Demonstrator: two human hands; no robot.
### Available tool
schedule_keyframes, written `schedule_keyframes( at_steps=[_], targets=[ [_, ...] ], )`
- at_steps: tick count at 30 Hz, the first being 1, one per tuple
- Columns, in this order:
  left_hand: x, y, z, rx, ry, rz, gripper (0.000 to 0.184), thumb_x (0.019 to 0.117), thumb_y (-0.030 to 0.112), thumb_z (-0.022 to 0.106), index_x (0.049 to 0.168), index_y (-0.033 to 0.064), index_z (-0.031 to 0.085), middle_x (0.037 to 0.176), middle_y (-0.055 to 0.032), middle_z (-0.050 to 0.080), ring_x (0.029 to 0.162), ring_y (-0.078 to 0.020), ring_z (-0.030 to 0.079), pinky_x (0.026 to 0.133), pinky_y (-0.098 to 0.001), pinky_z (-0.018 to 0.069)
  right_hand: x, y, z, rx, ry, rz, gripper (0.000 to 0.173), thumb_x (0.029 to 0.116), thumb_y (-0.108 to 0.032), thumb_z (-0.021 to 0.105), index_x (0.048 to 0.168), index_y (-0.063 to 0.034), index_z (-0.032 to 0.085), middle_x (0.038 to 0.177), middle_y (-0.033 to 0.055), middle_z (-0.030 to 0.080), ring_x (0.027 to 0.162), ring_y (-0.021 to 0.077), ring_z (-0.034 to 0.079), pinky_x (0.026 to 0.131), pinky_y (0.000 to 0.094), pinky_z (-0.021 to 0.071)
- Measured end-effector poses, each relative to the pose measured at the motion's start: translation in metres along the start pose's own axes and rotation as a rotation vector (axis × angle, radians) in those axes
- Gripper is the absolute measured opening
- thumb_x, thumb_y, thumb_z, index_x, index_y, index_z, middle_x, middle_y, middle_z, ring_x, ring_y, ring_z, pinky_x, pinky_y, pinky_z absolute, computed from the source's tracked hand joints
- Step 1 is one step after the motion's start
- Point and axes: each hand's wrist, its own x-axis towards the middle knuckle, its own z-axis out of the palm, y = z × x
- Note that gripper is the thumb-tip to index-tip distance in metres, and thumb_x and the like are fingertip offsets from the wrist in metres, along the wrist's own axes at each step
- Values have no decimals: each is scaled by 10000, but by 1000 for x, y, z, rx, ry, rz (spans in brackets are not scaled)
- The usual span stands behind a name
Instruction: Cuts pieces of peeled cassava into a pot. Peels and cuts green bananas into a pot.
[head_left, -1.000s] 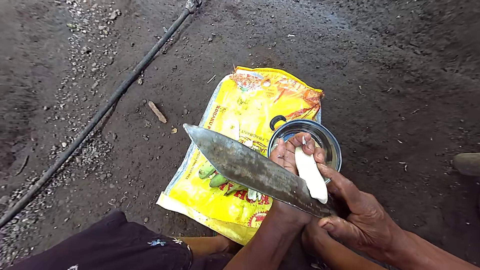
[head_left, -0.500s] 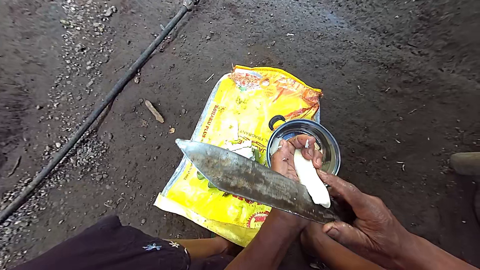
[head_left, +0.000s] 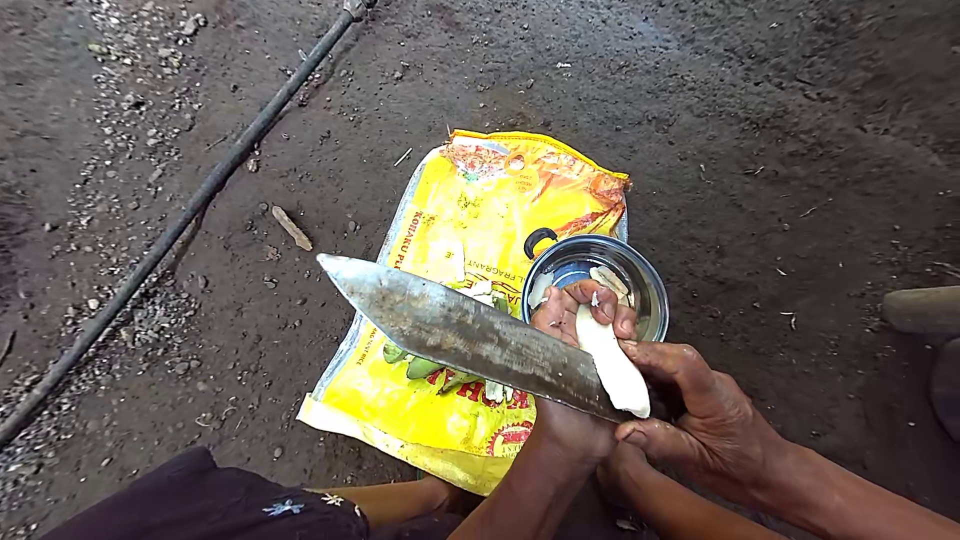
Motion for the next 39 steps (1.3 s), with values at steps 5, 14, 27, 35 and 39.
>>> schedule_keyframes(
  at_steps=[5,14,27,35,39],
  targets=[
    [-5,-6,-6,-13,-47,28,509,1063,484,301,944,99,612,815,-17,593,780,-140,633,728,-264,542,3,-2,1,-31,38,6,520,990,-419,657,1269,-2,517,1134,102,670,1064,18,646,928,166,532],
    [0,9,-3,138,-103,-16,731,1023,669,178,986,115,654,878,-31,647,892,-169,676,800,-294,572,-5,-3,-5,-25,-21,33,649,1024,-433,592,1485,3,460,1187,121,693,1009,2,645,911,156,521],
    [-2,-2,-11,79,-204,59,638,963,701,361,1000,138,660,886,-6,638,871,-142,650,781,-276,542,-1,0,-4,123,-17,65,526,1016,-345,632,1413,-31,492,1233,69,671,1047,3,650,909,168,544],
    [-1,-3,-13,156,-273,80,800,818,836,502,1160,130,663,933,6,645,894,-126,650,806,-274,542,1,-2,-5,159,-4,91,521,1018,-328,630,1405,-14,478,1191,54,679,1029,4,655,902,179,556],
    [-1,-5,-8,280,-253,108,915,758,901,484,1215,127,657,955,4,675,907,-113,669,794,-264,560,3,-4,-9,128,21,132,481,1003,-355,644,1341,-37,518,1099,14,699,1000,-4,663,871,176,564]
  ],
)
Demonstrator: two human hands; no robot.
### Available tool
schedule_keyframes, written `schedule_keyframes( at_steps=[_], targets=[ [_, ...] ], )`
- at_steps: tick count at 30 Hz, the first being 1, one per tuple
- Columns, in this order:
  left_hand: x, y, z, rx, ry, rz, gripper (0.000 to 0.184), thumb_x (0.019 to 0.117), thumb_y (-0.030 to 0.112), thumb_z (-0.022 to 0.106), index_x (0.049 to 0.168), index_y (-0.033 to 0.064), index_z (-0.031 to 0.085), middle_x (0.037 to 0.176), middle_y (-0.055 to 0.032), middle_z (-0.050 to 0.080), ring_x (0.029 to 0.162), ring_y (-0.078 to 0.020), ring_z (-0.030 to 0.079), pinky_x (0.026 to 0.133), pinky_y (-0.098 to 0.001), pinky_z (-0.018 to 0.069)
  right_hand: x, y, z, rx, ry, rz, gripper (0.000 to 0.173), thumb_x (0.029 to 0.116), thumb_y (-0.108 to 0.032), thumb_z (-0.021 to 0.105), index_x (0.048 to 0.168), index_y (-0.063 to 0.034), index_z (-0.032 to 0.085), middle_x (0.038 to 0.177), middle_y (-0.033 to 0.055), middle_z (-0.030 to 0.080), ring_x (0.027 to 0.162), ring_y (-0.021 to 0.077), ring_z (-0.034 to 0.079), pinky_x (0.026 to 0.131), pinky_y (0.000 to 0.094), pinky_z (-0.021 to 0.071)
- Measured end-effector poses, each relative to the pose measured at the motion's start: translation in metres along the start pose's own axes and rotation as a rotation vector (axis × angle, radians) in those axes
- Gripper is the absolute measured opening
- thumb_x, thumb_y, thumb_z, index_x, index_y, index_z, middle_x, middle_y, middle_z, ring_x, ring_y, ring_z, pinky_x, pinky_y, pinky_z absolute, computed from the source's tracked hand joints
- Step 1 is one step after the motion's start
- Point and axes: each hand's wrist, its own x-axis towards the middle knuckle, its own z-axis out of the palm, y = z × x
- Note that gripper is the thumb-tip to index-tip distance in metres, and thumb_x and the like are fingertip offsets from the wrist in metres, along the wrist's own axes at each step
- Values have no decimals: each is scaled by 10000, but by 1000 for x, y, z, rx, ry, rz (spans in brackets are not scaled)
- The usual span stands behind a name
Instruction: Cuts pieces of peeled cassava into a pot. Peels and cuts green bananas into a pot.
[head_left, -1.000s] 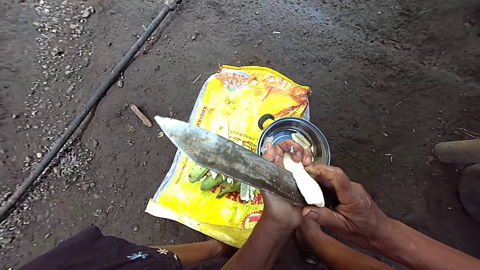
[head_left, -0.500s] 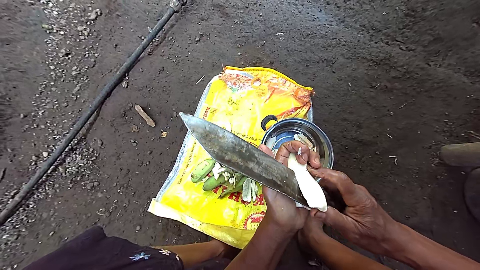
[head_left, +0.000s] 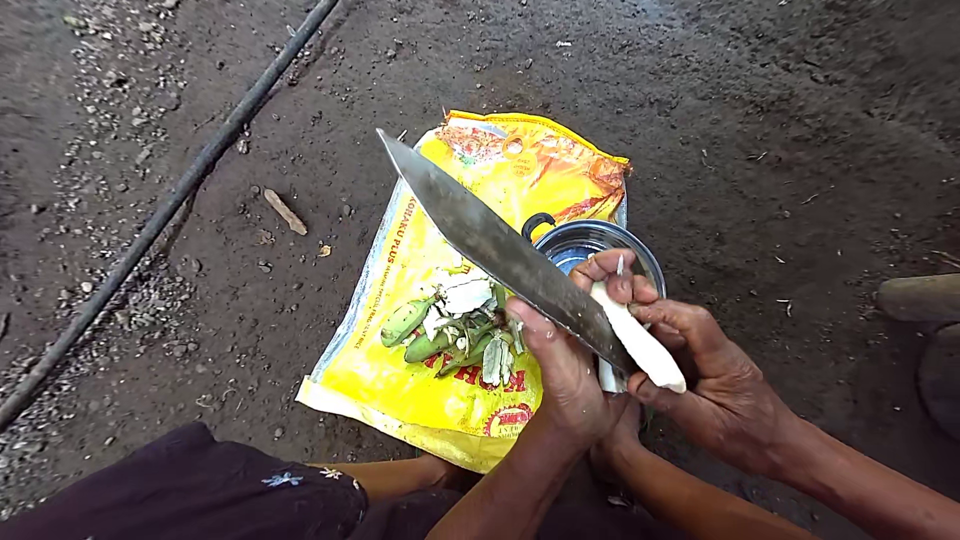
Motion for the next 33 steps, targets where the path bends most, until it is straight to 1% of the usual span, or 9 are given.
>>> schedule_keyframes(
  at_steps=[3,6,8,11,14,16,19,26,33],
  targets=[
    [1,-3,-3,38,-56,20,1007,778,888,479,1454,143,523,1148,-36,688,1063,-167,671,891,-319,564,1,0,-2,-34,6,2,576,999,-368,649,1407,-1,475,1153,55,689,1055,24,658,922,202,562],
    [1,-3,-3,75,-91,29,1053,752,859,561,1542,179,412,1348,-49,639,1211,-172,629,971,-323,535,2,-2,-1,-85,22,-5,686,1002,-398,627,1482,53,437,1191,103,685,1072,27,651,936,198,553],
    [0,-3,-1,87,-61,31,999,763,816,616,1483,137,484,1310,-69,662,1207,-188,638,986,-336,534,2,-2,-1,-86,20,-19,664,1005,-385,626,1463,67,459,1229,127,678,1107,39,649,960,204,547],
    [0,-3,-1,44,-48,31,897,777,783,638,1370,112,586,1143,-70,703,1092,-186,677,928,-327,560,2,-1,0,-55,-2,-19,631,1016,-361,612,1444,74,452,1284,131,665,1165,55,641,1001,224,540],
    [0,-3,-1,4,-51,12,830,797,792,595,1305,137,647,1083,-47,711,1013,-145,695,840,-295,580,1,-1,3,15,25,15,606,1017,-342,622,1400,106,481,1243,150,679,1112,82,668,984,265,556],
    [0,-4,1,-2,-26,5,804,792,789,606,1262,139,663,1046,-39,713,997,-145,698,841,-300,581,0,1,4,6,34,16,600,1018,-351,620,1415,76,479,1239,134,686,1104,75,673,972,259,565],
    [0,-7,3,5,17,-13,858,753,808,631,1265,120,628,1026,-53,711,992,-168,699,879,-319,575,0,4,4,-94,51,-12,554,1015,-354,610,1416,9,489,1195,94,693,1077,49,669,929,228,572],
    [1,-6,1,24,34,-55,877,752,824,610,1267,115,628,1025,-44,699,981,-154,692,866,-302,573,0,7,0,-102,47,4,535,1003,-307,623,1407,21,500,1171,98,700,1050,46,674,911,217,572],
    [4,-4,-6,62,-52,-60,878,782,822,581,1304,117,623,1070,-52,709,1021,-159,689,888,-304,567,1,6,1,-56,25,23,533,1007,-309,612,1413,8,474,1079,53,710,959,-4,671,843,172,567]
  ],
)
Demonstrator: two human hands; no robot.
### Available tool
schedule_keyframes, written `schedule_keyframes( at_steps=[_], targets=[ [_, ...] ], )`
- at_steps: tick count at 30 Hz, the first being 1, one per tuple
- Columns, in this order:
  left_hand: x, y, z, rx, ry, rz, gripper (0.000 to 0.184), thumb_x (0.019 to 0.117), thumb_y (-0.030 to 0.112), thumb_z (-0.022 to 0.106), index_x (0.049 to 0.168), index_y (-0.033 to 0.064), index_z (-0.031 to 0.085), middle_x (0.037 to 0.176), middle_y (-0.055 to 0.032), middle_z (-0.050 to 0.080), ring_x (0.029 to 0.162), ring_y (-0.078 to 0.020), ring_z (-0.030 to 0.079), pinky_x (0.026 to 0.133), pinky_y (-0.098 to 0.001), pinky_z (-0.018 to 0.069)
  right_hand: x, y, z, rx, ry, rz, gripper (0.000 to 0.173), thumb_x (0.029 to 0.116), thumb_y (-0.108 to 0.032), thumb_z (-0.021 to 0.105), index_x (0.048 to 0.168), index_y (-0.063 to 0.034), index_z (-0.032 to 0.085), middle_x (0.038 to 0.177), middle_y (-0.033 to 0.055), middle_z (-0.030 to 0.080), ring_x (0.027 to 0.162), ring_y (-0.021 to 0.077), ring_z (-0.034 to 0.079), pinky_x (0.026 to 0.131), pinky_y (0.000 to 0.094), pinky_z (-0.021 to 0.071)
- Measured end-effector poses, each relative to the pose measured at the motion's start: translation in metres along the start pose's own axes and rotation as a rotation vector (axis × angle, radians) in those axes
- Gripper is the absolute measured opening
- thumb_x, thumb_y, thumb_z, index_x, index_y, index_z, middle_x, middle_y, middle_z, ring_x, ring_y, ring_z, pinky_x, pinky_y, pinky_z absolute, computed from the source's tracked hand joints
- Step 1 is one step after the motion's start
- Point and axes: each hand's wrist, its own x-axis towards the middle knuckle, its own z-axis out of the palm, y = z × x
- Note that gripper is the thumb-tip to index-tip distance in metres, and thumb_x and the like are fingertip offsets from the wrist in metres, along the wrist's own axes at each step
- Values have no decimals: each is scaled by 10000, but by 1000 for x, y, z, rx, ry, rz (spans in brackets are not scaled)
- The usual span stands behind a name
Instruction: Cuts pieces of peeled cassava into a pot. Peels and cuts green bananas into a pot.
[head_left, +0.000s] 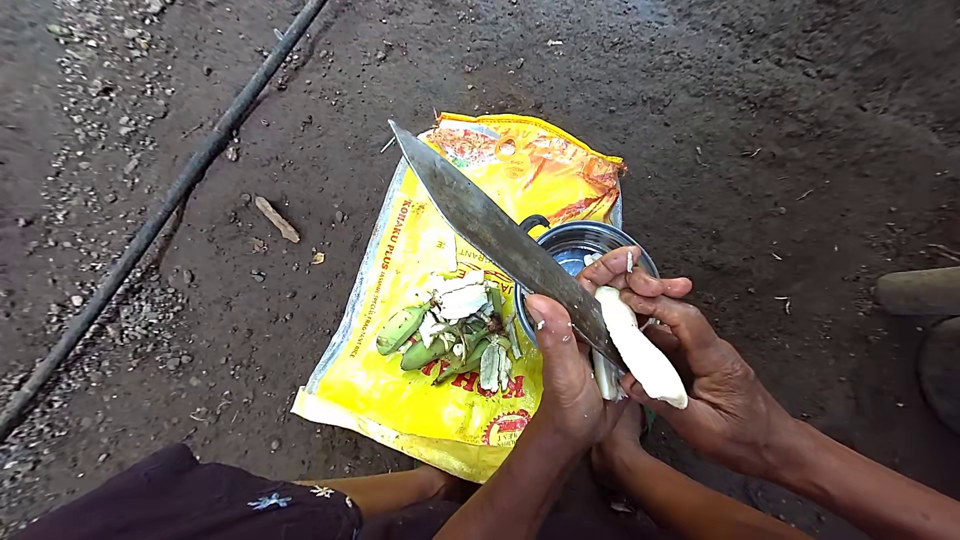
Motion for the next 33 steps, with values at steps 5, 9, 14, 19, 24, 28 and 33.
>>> schedule_keyframes(
  at_steps=[5,9,14,19,24,28,33],
  targets=[
    [0,-2,2,-30,50,-26,794,832,795,547,1244,129,668,1022,-49,726,1023,-165,704,898,-314,575,-2,6,0,-4,22,17,455,1014,-260,591,1389,-20,492,1061,31,703,939,-16,666,837,168,567],
    [1,-4,3,-29,96,-65,793,871,806,469,1255,136,652,1063,-63,725,1050,-176,700,885,-313,578,-1,8,2,-66,70,53,447,998,-250,608,1372,-24,519,1010,28,715,895,-5,673,801,175,574],
    [3,-4,5,-30,175,-126,813,919,807,337,1269,137,638,1136,-72,729,1109,-163,685,896,-315,570,2,8,-1,-100,62,114,467,974,-251,626,1385,-51,531,966,-20,704,841,-39,658,768,145,562],
    [10,-4,-13,-86,151,-273,770,1002,717,206,1446,150,480,1297,-86,678,1189,-195,661,944,-333,561,7,5,-9,105,35,367,480,978,-373,647,1393,-165,525,921,-82,671,693,-26,623,604,150,540],
    [17,-5,-30,-131,183,-354,532,1101,414,162,1403,147,509,1290,-113,666,1121,-208,678,901,-330,569,9,6,-15,397,19,608,454,988,-374,612,1406,-230,512,767,-22,597,520,63,536,463,203,483],
    [27,-9,-42,110,442,-306,418,1108,189,239,1284,80,603,1159,-72,666,873,-134,671,779,-273,559,8,12,-23,436,12,689,447,1000,-361,559,1416,-220,475,730,-15,576,511,77,537,475,217,494],
    [39,-33,-60,494,474,-260,399,1048,75,410,1422,61,548,1428,-95,535,1146,-137,578,905,-335,498,7,18,-26,459,-44,835,248,1050,-352,458,984,-139,566,662,-20,573,475,64,510,454,202,468]
  ],
)
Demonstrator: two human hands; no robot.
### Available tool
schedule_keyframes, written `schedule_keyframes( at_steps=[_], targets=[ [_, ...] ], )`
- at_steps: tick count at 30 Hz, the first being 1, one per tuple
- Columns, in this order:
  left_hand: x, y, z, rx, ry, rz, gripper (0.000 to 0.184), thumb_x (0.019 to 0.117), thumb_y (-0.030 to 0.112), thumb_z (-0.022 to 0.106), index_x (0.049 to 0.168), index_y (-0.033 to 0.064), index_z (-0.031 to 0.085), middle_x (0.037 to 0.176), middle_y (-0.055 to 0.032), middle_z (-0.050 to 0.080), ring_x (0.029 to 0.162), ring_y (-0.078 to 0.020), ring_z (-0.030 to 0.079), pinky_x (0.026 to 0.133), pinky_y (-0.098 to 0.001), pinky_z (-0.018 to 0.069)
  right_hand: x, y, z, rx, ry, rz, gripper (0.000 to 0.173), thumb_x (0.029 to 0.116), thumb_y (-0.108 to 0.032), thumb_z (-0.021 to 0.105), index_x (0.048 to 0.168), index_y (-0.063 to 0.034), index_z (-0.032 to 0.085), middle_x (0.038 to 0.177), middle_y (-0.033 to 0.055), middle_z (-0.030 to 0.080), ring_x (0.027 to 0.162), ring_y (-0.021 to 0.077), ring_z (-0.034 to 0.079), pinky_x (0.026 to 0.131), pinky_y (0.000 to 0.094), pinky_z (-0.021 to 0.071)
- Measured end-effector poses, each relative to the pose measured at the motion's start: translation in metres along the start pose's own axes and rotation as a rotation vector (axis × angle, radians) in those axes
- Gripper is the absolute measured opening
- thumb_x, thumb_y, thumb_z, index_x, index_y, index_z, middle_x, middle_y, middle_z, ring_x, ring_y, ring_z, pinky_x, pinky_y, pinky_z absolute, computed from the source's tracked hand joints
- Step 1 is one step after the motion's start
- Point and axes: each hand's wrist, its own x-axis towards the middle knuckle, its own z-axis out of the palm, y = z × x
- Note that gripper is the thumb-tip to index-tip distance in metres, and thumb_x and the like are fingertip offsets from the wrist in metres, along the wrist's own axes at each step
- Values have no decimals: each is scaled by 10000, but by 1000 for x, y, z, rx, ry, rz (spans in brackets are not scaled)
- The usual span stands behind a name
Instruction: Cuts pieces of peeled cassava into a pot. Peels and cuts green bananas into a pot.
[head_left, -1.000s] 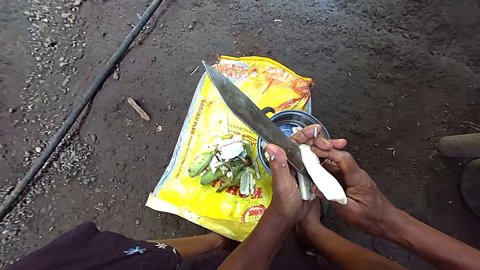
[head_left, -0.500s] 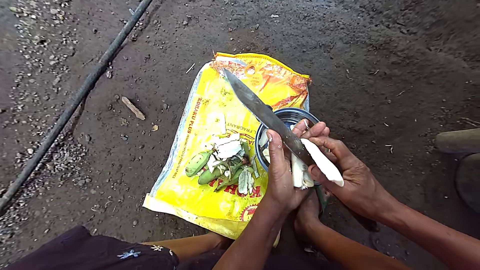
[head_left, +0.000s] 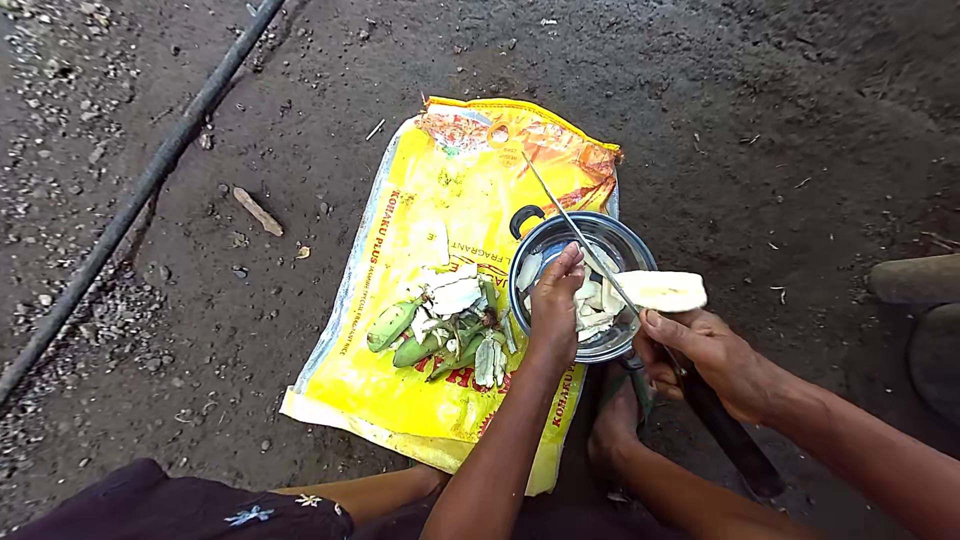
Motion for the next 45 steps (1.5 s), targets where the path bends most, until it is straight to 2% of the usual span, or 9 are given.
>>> schedule_keyframes(
  at_steps=[3,5,8,12,15,23,33,40,45],
  targets=[
    [5,-4,-2,118,-23,26,443,1068,143,381,1489,43,476,1542,-132,429,1299,-181,486,1038,-405,421,1,1,-8,-51,30,78,487,1058,-341,454,1494,-165,330,715,-5,556,490,86,525,452,222,483],
    [7,0,-8,113,-31,50,470,1054,104,343,1506,23,446,1614,-129,347,1425,-196,389,1137,-430,340,3,4,-15,-60,40,105,618,1070,-342,434,1616,-167,204,745,-2,553,501,94,522,453,231,481],
    [11,4,-17,41,-34,99,465,1027,43,333,1470,-19,461,1569,-155,400,1418,-208,414,1150,-421,358,2,7,-22,24,31,129,454,1086,-350,358,1487,-141,401,747,-14,568,499,74,512,460,211,471],
    [16,10,-23,55,25,81,327,1024,-8,453,1325,-24,581,1320,-135,591,1158,-176,600,976,-351,500,-1,8,-34,148,-1,101,334,1025,-285,436,1287,-110,549,755,-27,595,515,34,530,476,171,474],
    [28,7,-24,412,-8,85,272,1022,53,553,1282,1,617,1226,-133,633,1019,-166,634,884,-345,529,-3,9,-41,163,52,84,352,1016,-209,424,1337,-114,533,747,-16,585,546,60,564,497,197,505],
    [105,-20,-9,1371,-398,418,291,966,-46,504,1193,-65,685,1260,-254,645,1208,-405,609,1049,-544,456,-5,17,-47,160,72,119,373,1059,-205,359,1390,-96,491,786,-18,598,557,44,536,491,174,454],
    [139,-43,-11,1870,-409,284,308,984,50,577,1279,-11,643,1324,-257,591,1302,-467,503,1000,-653,419,-5,30,-61,184,75,97,408,1072,-222,363,1444,-104,483,817,3,609,561,65,556,521,195,499],
    [126,-28,-9,1567,-398,333,216,934,-26,619,1139,-80,664,1204,-306,597,1129,-449,613,995,-565,488,-7,31,-62,221,40,73,437,1089,-308,311,1434,-107,490,812,-7,588,546,52,533,517,180,492],
    [65,12,-11,561,-286,-26,245,1017,16,560,1261,25,555,1023,-69,636,812,-107,642,748,-280,563,-6,25,-58,232,40,38,464,1092,-320,273,1451,-109,479,835,0,625,550,53,555,514,180,499]
  ],
)
